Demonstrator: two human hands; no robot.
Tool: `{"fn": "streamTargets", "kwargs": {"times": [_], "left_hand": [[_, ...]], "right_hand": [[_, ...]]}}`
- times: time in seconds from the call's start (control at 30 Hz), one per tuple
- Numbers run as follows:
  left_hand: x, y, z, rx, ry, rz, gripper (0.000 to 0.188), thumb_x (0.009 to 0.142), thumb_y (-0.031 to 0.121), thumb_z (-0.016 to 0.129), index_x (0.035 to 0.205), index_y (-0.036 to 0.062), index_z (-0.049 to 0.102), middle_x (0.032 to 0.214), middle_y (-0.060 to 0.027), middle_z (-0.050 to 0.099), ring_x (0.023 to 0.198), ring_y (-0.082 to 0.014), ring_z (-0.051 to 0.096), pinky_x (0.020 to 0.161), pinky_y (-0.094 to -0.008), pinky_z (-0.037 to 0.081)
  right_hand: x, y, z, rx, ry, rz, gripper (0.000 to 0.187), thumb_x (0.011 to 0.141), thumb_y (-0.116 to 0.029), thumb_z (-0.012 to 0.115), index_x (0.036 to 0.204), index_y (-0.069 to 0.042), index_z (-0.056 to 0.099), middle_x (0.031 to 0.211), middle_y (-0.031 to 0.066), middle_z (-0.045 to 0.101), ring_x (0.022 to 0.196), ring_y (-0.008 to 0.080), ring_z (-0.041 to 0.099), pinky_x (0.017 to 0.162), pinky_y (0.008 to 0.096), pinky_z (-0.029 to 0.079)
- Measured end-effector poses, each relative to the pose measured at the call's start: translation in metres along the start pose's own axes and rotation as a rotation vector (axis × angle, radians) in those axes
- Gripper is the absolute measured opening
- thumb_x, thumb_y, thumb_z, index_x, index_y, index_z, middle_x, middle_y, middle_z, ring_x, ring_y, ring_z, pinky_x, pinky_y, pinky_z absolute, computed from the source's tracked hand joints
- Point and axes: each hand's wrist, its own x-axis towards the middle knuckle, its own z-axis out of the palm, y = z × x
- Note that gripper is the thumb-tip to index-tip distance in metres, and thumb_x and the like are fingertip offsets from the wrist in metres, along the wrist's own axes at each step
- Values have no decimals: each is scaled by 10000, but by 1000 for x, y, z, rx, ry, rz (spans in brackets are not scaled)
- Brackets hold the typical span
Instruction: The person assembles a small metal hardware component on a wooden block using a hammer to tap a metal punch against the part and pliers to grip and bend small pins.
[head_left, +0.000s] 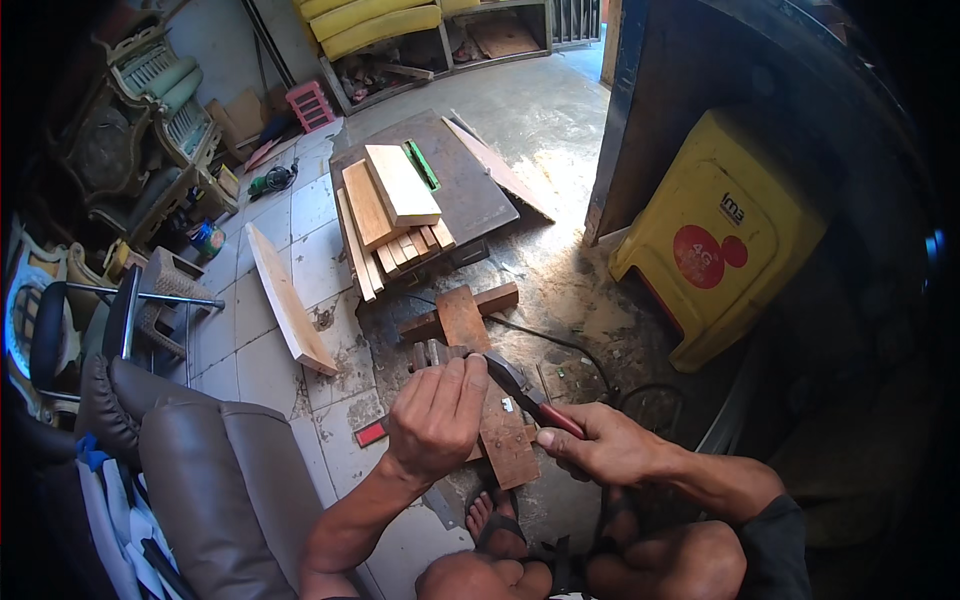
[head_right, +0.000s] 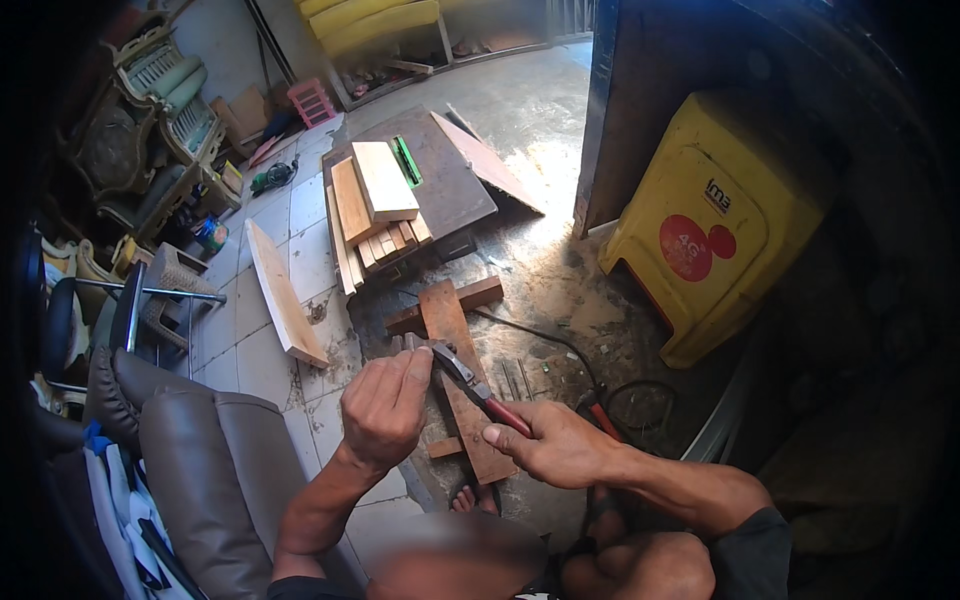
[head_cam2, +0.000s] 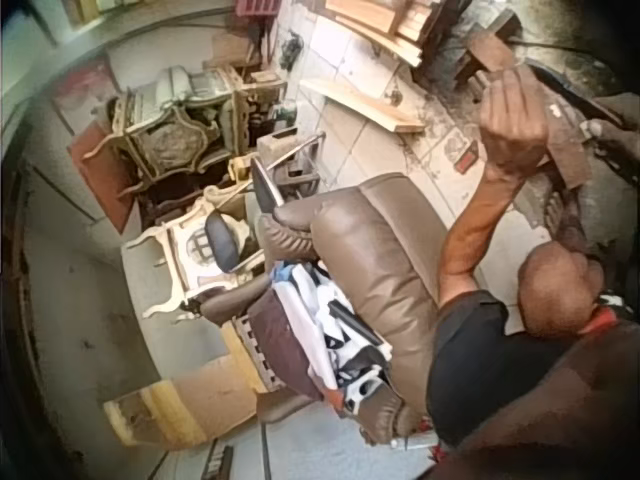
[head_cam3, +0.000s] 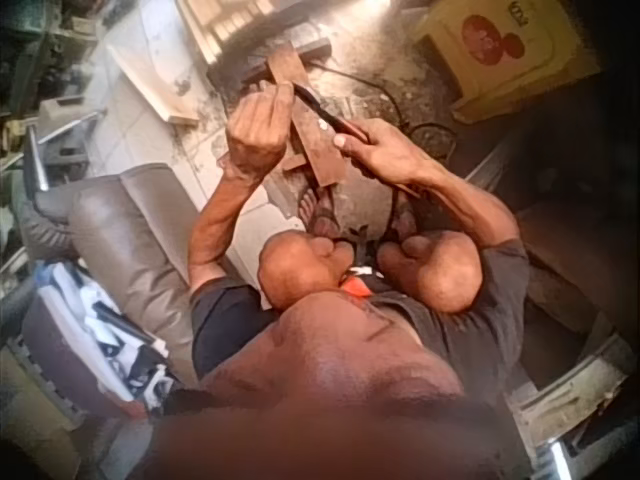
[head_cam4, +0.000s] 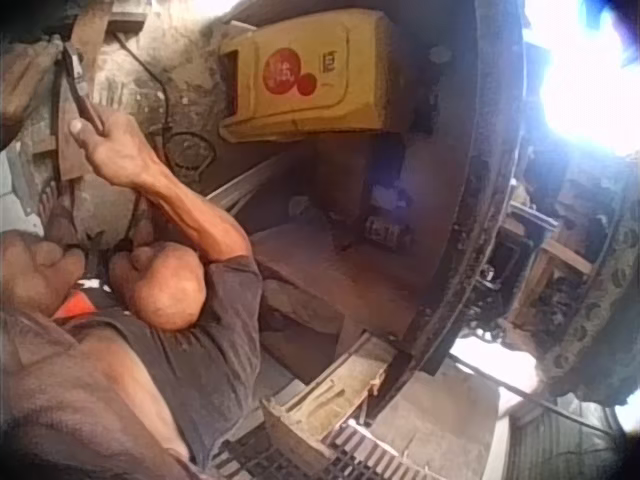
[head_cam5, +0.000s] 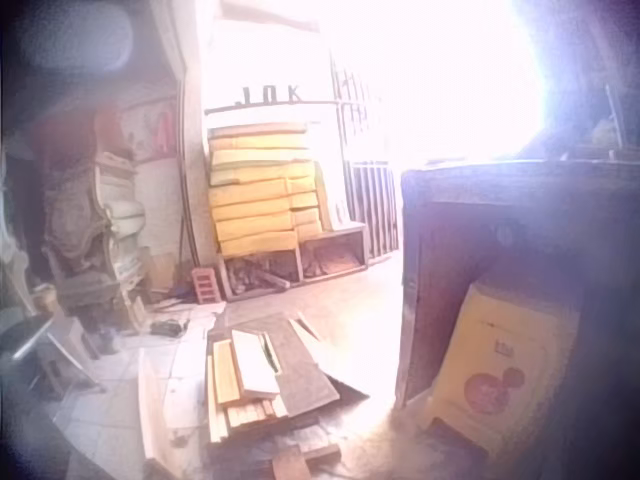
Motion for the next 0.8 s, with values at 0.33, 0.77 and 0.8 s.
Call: {"fn": "streamTargets", "kwargs": {"times": [0.33,0.77,0.8], "left_hand": [[-1,-1,0,-112,-70,-146,441,665,-128,612,1091,-41,686,907,-152,701,758,-296,671,683,-386,559],[-3,3,3,32,-46,-63,319,818,50,651,1106,-80,699,1001,-195,719,834,-282,708,748,-354,585],[-4,2,4,41,-41,-57,318,822,56,651,1105,-81,701,1009,-198,719,841,-284,710,759,-356,587]], "right_hand": [[1,-2,1,109,-32,79,491,1071,-448,563,1143,24,677,909,116,726,836,172,737,693,329,580],[-2,-2,6,164,-20,90,508,1071,-467,560,1130,16,705,851,83,710,758,149,703,660,323,558],[-2,-1,6,170,-24,87,507,1071,-469,558,1127,14,705,840,78,703,739,147,694,651,323,554]]}}
